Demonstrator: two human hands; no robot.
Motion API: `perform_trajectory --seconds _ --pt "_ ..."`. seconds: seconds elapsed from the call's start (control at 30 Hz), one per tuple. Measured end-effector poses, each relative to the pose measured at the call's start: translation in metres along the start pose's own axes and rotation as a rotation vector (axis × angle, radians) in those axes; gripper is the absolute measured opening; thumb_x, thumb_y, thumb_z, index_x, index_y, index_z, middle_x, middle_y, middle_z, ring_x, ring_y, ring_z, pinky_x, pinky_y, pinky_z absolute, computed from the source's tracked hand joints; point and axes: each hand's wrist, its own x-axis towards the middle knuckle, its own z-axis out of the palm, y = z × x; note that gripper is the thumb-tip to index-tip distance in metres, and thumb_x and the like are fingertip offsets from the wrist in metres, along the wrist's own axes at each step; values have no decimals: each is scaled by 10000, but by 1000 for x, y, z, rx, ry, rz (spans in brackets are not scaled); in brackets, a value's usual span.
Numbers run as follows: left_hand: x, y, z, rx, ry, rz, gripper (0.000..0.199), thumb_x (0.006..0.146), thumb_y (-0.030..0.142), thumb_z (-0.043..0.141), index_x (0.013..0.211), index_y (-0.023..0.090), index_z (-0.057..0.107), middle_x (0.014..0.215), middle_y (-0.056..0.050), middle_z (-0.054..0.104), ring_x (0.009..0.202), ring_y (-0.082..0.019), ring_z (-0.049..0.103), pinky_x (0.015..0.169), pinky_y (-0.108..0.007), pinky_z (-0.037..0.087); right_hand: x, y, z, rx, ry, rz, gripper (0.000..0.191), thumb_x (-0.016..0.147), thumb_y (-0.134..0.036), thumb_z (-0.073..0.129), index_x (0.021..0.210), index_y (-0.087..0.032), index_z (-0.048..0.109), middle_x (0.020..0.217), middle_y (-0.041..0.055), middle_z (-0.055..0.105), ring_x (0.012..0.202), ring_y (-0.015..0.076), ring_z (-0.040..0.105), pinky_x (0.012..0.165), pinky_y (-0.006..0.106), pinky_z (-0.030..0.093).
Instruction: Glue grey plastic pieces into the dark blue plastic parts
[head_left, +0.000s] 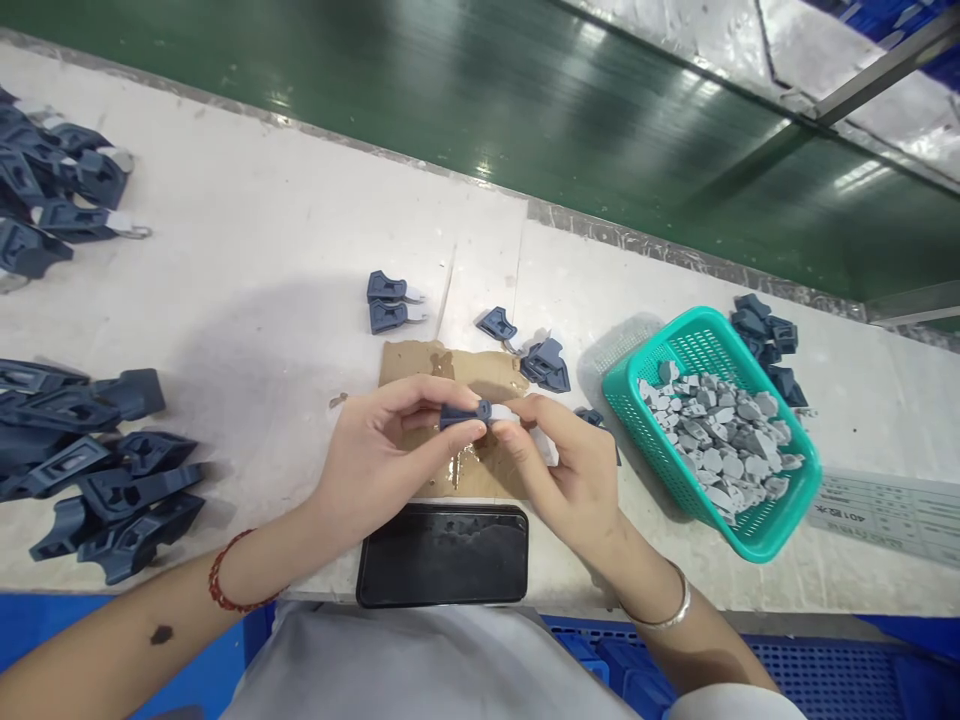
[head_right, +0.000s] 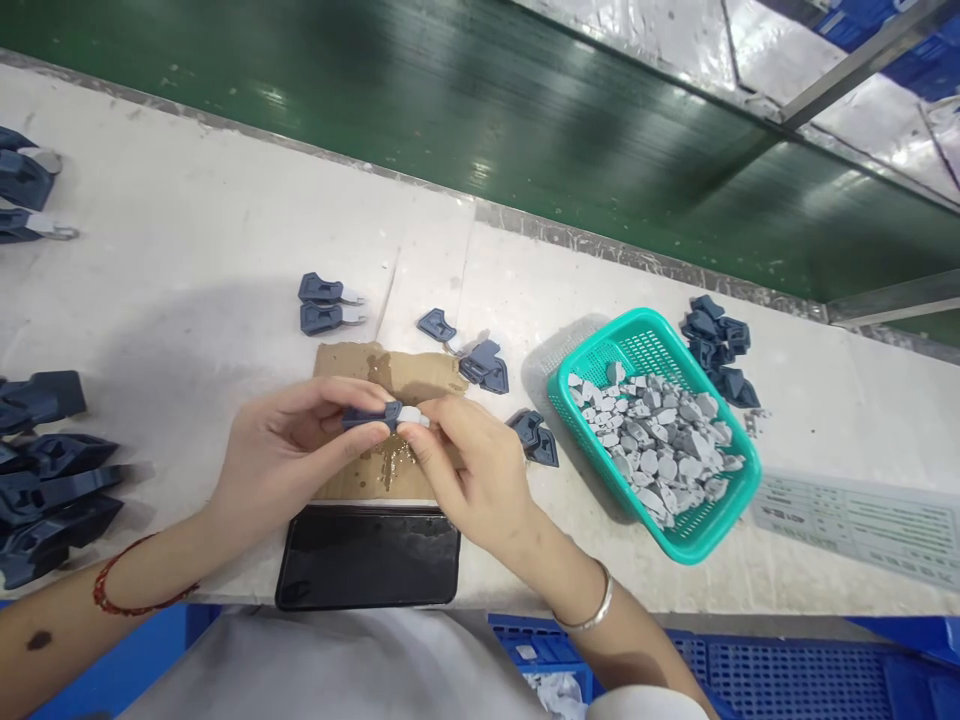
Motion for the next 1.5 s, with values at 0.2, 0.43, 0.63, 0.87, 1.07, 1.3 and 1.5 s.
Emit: perform_trajectory --seconds 0.2,0.43,0.63,0.87,1.07,1.3,1.5 --pt "1 2 -12 283 -134 165 211 894 204 725 1104 198 709 1000 -17 766 906 -122 708 800 -217 571 3 6 -7 -59 5 -125 69 1019 -182 578 1027 -210 641 795 30 691 710 164 625 661 297 505" --pt "1 0 -15 385 -179 108 125 908 278 698 1000 193 706 828 -9 743 717 -137 658 624 -259 518 5 6 -6 -11 -51 -88 79 1031 -194 576 1002 -200 650 797 24 698 710 145 634 665 288 518" --pt "2 -1 -11 508 -131 187 84 909 205 703 991 209 690 905 25 779 773 -103 698 716 -210 557 6 10 -6 -29 -87 -64 97 1036 -216 576 990 -194 658 811 28 699 749 154 649 682 296 523" --pt "7 -1 -17 706 -96 296 303 972 280 663 1272 247 631 1295 -35 728 1234 -203 661 1079 -356 533 13 27 -15 -195 128 -47 85 1000 -240 651 939 -213 703 849 34 714 806 187 641 742 345 501" --pt "11 2 -24 830 -15 344 187 989 222 558 1137 237 673 1281 -49 728 1283 -240 632 1138 -414 478 15 42 -27 -479 291 127 166 992 -350 650 1012 -240 773 932 79 695 891 255 616 789 420 480" --pt "19 1 -35 971 72 312 202 958 248 553 1108 223 687 1305 -113 692 1293 -323 597 1179 -528 411 10 73 -74 -658 479 433 270 883 -212 567 1076 -161 750 1036 137 704 905 283 643 826 450 510" --pt "22 5 -47 1159 153 247 267 977 267 528 1161 158 688 1412 -172 598 1426 -369 472 1247 -543 342 7 97 -87 -858 -119 854 444 858 -199 595 1278 -105 702 1204 265 689 1174 420 614 967 527 457"
